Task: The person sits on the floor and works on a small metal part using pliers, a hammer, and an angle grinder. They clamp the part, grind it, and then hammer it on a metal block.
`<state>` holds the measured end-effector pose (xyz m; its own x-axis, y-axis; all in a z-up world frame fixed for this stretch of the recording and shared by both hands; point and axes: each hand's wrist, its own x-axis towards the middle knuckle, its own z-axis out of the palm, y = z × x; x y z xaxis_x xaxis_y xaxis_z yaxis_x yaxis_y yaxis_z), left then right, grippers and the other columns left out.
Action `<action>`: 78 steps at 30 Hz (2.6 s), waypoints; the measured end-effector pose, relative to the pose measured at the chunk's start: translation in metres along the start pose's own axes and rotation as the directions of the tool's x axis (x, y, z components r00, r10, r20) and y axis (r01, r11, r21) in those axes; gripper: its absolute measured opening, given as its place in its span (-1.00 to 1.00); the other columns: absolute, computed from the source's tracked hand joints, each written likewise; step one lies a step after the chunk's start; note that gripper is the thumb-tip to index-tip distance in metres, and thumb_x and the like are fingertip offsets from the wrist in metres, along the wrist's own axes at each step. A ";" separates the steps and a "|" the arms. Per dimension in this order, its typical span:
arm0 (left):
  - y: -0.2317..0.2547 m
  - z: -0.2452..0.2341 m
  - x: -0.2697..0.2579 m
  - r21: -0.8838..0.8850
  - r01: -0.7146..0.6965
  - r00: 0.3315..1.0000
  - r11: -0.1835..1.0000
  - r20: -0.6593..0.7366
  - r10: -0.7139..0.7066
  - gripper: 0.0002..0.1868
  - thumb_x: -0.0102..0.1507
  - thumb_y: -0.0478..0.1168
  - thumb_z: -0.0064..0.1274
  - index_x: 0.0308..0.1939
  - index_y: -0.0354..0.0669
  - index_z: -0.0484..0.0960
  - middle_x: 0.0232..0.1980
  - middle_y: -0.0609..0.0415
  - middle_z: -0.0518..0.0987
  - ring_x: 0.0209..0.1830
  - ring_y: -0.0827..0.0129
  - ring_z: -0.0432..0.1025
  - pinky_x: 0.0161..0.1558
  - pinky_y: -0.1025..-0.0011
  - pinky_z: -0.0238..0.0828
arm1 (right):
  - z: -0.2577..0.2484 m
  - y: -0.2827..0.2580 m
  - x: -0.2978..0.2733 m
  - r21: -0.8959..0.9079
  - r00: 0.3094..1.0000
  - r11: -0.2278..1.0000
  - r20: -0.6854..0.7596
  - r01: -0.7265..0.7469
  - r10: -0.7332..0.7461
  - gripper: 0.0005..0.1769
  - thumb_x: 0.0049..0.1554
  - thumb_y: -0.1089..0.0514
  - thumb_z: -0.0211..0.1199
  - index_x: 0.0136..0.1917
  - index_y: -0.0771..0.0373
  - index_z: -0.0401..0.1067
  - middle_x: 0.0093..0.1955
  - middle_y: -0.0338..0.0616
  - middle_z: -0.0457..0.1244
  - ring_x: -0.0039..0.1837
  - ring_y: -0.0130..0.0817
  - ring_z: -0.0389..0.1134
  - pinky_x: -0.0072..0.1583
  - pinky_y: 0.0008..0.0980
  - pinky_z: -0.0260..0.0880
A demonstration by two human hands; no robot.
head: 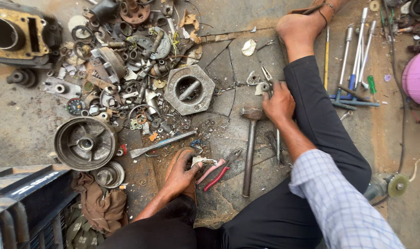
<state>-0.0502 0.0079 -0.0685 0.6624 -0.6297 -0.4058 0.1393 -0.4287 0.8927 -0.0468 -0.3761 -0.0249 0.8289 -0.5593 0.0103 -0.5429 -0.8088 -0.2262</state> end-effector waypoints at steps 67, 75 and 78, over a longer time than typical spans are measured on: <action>0.297 -0.193 -0.212 0.391 0.022 0.967 0.920 -0.244 0.080 -0.45 0.25 0.03 0.26 0.26 -0.07 0.56 -0.23 -0.07 0.70 -0.28 0.35 0.66 -0.23 0.27 0.60 | 0.040 -0.098 -0.135 -0.085 0.931 0.969 0.308 0.233 -0.197 -0.57 0.21 0.05 0.14 0.28 0.28 0.24 0.10 -0.05 0.18 -0.14 -0.32 0.33 -0.27 -0.40 0.47; 0.338 -0.168 -0.229 0.431 -0.022 0.967 0.902 -0.221 0.129 -0.45 0.23 0.00 0.24 0.24 -0.12 0.54 -0.26 -0.04 0.64 -0.32 0.34 0.56 -0.25 0.26 0.52 | 0.015 0.017 -0.130 -0.045 0.729 0.739 0.133 -0.672 0.671 -0.56 0.30 0.07 0.16 0.39 0.23 0.25 0.25 0.06 0.27 0.13 -0.03 0.43 0.07 -0.05 0.53; 0.348 -0.164 -0.241 0.453 -0.168 0.924 0.875 -0.237 0.300 -0.44 0.18 0.04 0.25 0.18 -0.13 0.53 -0.40 -0.05 0.65 -0.44 0.34 0.52 -0.35 0.26 0.46 | 0.026 0.018 -0.135 0.072 0.682 0.681 0.174 -0.728 0.711 -0.55 0.27 0.07 0.20 0.37 0.23 0.28 0.25 0.06 0.29 0.16 -0.04 0.43 0.12 -0.05 0.51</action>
<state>-0.0407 0.1171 0.3727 0.8284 -0.5569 -0.0604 -0.3230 -0.5630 0.7607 -0.1645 -0.3103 -0.0557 0.2028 -0.9245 -0.3228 -0.9639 -0.1304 -0.2321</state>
